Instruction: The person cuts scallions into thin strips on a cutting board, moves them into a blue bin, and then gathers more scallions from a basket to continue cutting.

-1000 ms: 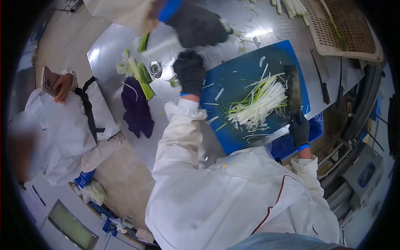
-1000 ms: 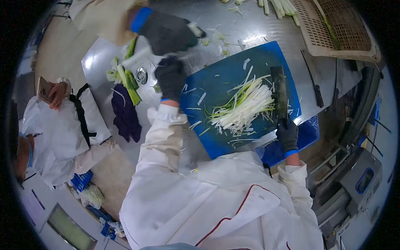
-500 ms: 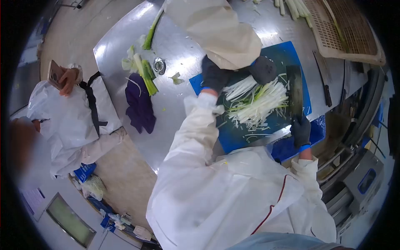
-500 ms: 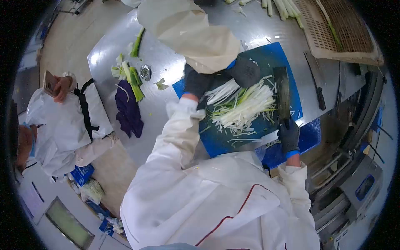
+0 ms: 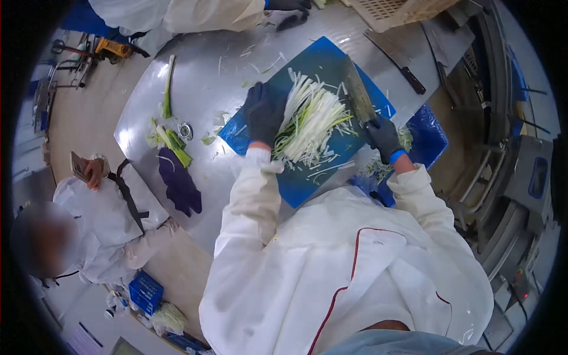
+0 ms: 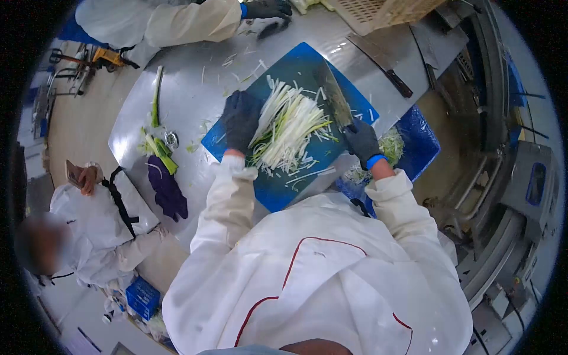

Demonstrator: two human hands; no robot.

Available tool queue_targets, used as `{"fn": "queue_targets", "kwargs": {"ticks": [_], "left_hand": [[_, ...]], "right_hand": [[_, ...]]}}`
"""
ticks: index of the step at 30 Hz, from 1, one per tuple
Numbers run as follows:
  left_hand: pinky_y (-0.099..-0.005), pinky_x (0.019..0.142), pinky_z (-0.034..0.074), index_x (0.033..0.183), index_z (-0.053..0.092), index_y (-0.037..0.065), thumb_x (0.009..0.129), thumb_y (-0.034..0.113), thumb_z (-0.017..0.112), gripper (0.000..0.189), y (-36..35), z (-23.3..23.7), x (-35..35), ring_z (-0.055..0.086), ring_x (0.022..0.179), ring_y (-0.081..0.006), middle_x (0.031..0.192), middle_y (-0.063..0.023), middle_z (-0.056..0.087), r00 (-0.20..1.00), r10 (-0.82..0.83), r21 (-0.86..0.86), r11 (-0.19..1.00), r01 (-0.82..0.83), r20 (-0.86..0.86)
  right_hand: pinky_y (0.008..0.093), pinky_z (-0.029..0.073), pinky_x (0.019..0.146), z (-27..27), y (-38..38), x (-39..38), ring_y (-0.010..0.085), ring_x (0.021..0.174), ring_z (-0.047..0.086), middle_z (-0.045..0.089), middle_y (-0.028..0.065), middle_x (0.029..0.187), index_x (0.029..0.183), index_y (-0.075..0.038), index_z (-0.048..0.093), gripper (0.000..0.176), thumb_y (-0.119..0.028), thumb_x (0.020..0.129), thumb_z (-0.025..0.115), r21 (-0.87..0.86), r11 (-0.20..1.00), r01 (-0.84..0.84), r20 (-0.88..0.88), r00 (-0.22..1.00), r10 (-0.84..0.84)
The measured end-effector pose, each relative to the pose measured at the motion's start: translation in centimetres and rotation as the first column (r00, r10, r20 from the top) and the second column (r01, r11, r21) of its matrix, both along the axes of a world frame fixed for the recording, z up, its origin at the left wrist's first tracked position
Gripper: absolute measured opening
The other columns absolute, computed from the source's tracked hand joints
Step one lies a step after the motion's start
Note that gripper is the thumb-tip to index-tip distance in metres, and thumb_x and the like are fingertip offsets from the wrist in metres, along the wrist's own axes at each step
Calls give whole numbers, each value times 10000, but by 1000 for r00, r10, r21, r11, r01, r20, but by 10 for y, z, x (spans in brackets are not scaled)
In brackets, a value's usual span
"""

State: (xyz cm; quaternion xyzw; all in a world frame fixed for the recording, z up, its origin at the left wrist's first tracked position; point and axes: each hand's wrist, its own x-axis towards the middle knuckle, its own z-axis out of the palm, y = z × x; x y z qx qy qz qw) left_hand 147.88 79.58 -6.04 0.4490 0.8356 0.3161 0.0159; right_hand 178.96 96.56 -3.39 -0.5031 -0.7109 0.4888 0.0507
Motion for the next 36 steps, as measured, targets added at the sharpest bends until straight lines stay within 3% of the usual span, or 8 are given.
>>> {"fn": "queue_targets", "kwargs": {"ticks": [1,2,6,11,17,24,28,36], "left_hand": [[-492,1131,288,1290,550,1,858,577,620,723,19,-18,20,466,1272,-432,1335,-260,543,989,131,-13,991,-132,-62],[-520,1161,213,1381,455,-26,781,728,610,975,33,-4,24,394,1339,-431,1406,-265,468,984,-49,-194,978,83,171],[-566,1124,235,1467,339,-18,613,774,704,1220,35,29,98,328,1365,-454,1468,-250,384,986,-165,-394,908,145,-17],[-539,1020,361,1474,352,10,743,491,740,958,16,9,134,498,1209,-397,1352,-218,494,975,-207,-302,938,173,-84],[-537,1040,345,1474,354,17,803,540,685,912,14,7,125,480,1244,-396,1374,-221,489,977,-188,-382,914,136,-102],[-552,1114,250,1468,331,-24,660,761,692,1183,-8,46,124,334,1379,-444,1464,-278,377,997,-81,-386,919,79,13],[-544,1125,236,1464,327,-8,639,727,721,1173,-12,19,126,353,1351,-414,1448,-249,384,995,-58,-331,943,28,-80],[-545,1100,279,1453,359,-29,758,562,683,968,-11,5,125,415,1307,-412,1405,-245,450,984,-101,-304,951,52,-146]], "right_hand": [[350,496,455,3,-1,0,179,492,606,645,115,704,1039,-15,674,260,-233,900,645,-35,999,19,-24,1000,-20],[351,501,463,5,-1,0,183,500,615,651,121,716,1060,-15,673,273,-232,895,649,-70,997,38,-47,998,-41],[406,541,613,-8,8,8,295,674,683,696,181,828,1143,-33,666,356,-247,859,679,-47,999,26,-40,999,-28],[491,514,824,-15,6,1,431,922,652,693,234,978,1112,-44,665,354,-270,840,652,247,948,-202,72,979,190],[522,505,803,13,-15,-5,430,908,648,675,249,958,1119,-51,646,335,-246,848,621,360,801,-479,244,877,414],[525,507,768,60,-18,13,429,878,647,672,252,936,1163,-61,640,345,-233,864,610,410,853,-324,90,944,316],[527,506,739,91,-47,13,438,842,644,669,250,884,1141,-61,644,323,-221,862,614,412,830,-377,99,923,371],[537,497,759,62,-62,9,439,865,643,663,257,892,1020,-23,639,264,-216,840,635,360,806,-469,224,883,413]]}}
